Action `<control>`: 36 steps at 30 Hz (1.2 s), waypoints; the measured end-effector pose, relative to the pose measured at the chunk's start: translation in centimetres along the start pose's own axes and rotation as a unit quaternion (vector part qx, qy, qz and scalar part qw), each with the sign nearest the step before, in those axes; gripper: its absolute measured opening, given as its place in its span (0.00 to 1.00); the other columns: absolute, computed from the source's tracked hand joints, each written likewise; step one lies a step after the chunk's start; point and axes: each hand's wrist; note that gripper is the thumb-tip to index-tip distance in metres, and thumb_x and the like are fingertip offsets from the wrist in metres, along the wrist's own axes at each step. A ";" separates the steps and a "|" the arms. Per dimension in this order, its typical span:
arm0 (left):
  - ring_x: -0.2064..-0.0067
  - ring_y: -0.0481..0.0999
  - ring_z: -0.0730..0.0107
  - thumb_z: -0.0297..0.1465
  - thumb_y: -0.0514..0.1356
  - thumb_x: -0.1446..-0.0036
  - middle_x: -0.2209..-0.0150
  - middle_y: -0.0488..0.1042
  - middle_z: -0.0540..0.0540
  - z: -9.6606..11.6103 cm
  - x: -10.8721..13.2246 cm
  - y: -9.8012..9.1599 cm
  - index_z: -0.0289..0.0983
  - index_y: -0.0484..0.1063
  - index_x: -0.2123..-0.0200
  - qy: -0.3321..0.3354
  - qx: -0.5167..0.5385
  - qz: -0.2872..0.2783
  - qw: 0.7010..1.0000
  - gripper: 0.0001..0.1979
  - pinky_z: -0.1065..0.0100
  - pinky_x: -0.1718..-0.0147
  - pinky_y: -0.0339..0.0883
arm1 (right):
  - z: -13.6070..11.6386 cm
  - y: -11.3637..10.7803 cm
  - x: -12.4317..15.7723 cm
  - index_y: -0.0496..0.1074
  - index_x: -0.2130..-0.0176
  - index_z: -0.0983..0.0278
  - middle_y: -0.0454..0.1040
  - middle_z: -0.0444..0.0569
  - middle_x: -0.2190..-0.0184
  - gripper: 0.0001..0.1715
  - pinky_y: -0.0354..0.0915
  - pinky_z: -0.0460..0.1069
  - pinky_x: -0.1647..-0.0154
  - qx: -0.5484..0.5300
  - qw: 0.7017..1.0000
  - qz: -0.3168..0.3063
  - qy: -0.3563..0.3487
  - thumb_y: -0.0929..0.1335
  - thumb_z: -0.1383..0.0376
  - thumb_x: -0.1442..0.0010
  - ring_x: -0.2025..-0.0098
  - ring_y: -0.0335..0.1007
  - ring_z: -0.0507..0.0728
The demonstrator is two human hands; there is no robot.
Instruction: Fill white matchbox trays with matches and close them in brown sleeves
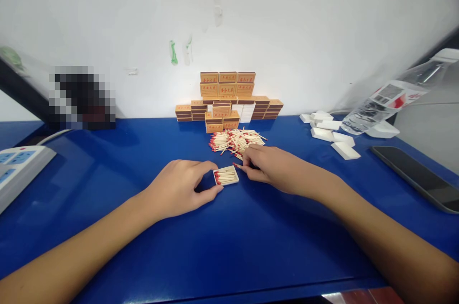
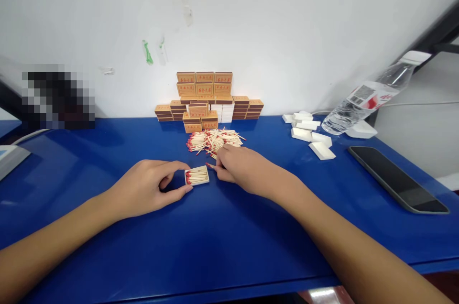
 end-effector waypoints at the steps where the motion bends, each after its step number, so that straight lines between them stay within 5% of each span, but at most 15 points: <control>1: 0.77 0.67 0.73 0.40 0.62 0.32 0.77 0.67 0.56 0.0 0.0 0.0 0.40 0.79 0.49 0.001 -0.001 0.000 1.000 0.14 0.70 0.74 0.57 | 0.3 0.0 0.2 0.68 0.64 0.63 0.76 0.49 0.66 0.12 0.57 0.49 0.68 -0.016 1.000 0.008 -0.006 0.65 0.63 0.26 0.69 0.67 0.55; 7: 0.77 0.67 0.73 0.39 0.63 0.33 0.77 0.67 0.56 0.2 0.0 0.1 0.40 0.79 0.50 0.016 0.016 0.001 1.000 0.13 0.70 0.73 0.58 | -0.6 0.1 0.7 0.69 0.60 0.62 0.75 0.48 0.62 0.08 0.59 0.49 0.63 -0.106 0.988 0.089 -0.063 0.66 0.61 0.27 0.63 0.68 0.55; 12: 0.77 0.67 0.73 0.39 0.63 0.33 0.77 0.66 0.56 0.2 0.1 0.3 0.39 0.79 0.53 0.023 0.025 -0.002 0.999 0.11 0.69 0.73 0.57 | -2.8 0.6 0.5 0.70 0.60 0.63 0.74 0.49 0.58 0.06 0.60 0.48 0.66 -0.110 0.988 0.060 -0.090 0.68 0.65 0.28 0.66 0.68 0.53; 17: 0.76 0.67 0.73 0.39 0.64 0.34 0.77 0.66 0.56 0.3 0.1 0.2 0.40 0.79 0.51 0.019 0.026 -0.008 0.999 0.12 0.69 0.73 0.58 | -2.4 0.9 0.8 0.73 0.60 0.64 0.73 0.49 0.60 0.08 0.62 0.50 0.62 -0.061 0.994 0.023 -0.091 0.67 0.64 0.26 0.63 0.71 0.56; 36: 0.77 0.67 0.73 0.39 0.64 0.33 0.77 0.66 0.57 0.2 0.2 0.3 0.39 0.77 0.52 0.018 0.026 0.003 1.000 0.12 0.70 0.73 0.57 | -2.1 0.5 0.9 0.78 0.56 0.62 0.72 0.47 0.61 0.07 0.61 0.49 0.62 -0.090 0.988 0.055 -0.117 0.68 0.67 0.27 0.62 0.69 0.54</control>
Point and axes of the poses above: each hand's wrist, its own x-axis away from the middle knuckle, its own y-axis out of the palm, z = x × y
